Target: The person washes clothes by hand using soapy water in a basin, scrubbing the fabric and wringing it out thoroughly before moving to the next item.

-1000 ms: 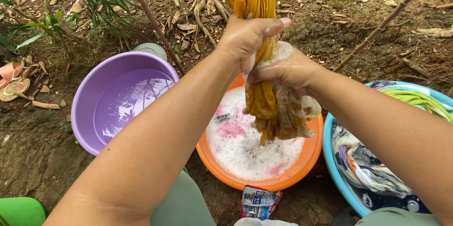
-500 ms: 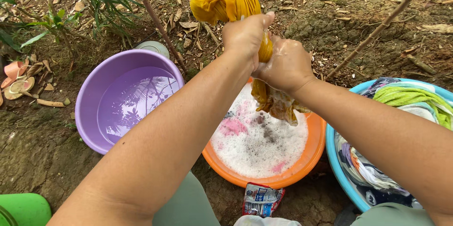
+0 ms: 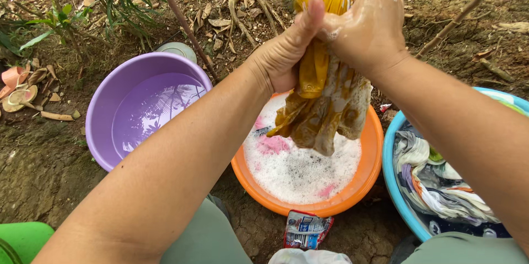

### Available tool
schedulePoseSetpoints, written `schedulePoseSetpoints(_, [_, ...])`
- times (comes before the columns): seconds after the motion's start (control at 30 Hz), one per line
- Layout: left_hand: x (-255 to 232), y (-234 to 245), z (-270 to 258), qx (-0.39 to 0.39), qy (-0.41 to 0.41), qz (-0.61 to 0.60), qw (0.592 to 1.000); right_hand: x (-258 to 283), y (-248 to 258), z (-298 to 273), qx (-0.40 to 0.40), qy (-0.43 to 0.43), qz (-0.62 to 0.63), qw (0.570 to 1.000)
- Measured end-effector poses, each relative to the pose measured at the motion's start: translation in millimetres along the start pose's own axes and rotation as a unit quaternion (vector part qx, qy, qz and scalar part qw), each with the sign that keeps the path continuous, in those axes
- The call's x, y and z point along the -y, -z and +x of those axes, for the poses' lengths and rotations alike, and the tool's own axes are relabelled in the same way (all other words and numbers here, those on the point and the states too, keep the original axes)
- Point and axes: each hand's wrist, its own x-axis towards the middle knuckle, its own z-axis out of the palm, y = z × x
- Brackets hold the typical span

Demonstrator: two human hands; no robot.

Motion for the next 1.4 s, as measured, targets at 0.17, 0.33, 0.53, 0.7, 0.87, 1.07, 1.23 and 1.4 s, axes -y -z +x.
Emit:
schedulePoseSetpoints(0.17, [2.1, 1.1, -6.0, 0.044, 0.061, -0.013, 0.997, 5.6, 14.0, 1.7, 0.143, -0.129, 0.264, 0.945])
schedulePoseSetpoints(0.33, [-10.0, -12.3, -5.0, -0.011, 0.042, 0.028, 0.999, -7.8, 6.3, -8.3, 0.227, -0.156, 0.508, 0.816])
schedulePoseSetpoints(0.53, [-25.6, -18.2, 1.2, -0.018, -0.001, -0.050, 0.999, -19.7, -23.2, -37.3, 0.372, -0.122, 0.704, 0.592])
schedulePoseSetpoints(0.7, [-15.3, -11.1, 8.8, -0.119, -0.053, 0.164, 0.978, -43.9, -29.3, -45.2, 0.514, -0.182, 0.605, 0.581])
schedulePoseSetpoints(0.87, [23.3, -6.0, 30.6, -0.259, -0.201, 0.298, 0.896, -35.1, -35.1, -46.2, 0.395, -0.287, 0.515, 0.704])
schedulePoseSetpoints(1.07, [30.2, -10.5, 39.8, -0.387, -0.272, 0.465, 0.748, -21.4, -34.2, -51.6, 0.262, -0.408, 0.575, 0.659])
schedulePoseSetpoints(1.23, [23.5, -15.8, 31.8, -0.395, -0.332, 0.456, 0.725, -29.7, -18.7, -54.4, 0.237, -0.408, 0.755, 0.454])
schedulePoseSetpoints(1.4, [30.9, -33.2, 32.8, -0.358, -0.376, 0.469, 0.715, -19.8, -30.0, -59.5, 0.233, -0.514, 0.680, 0.468])
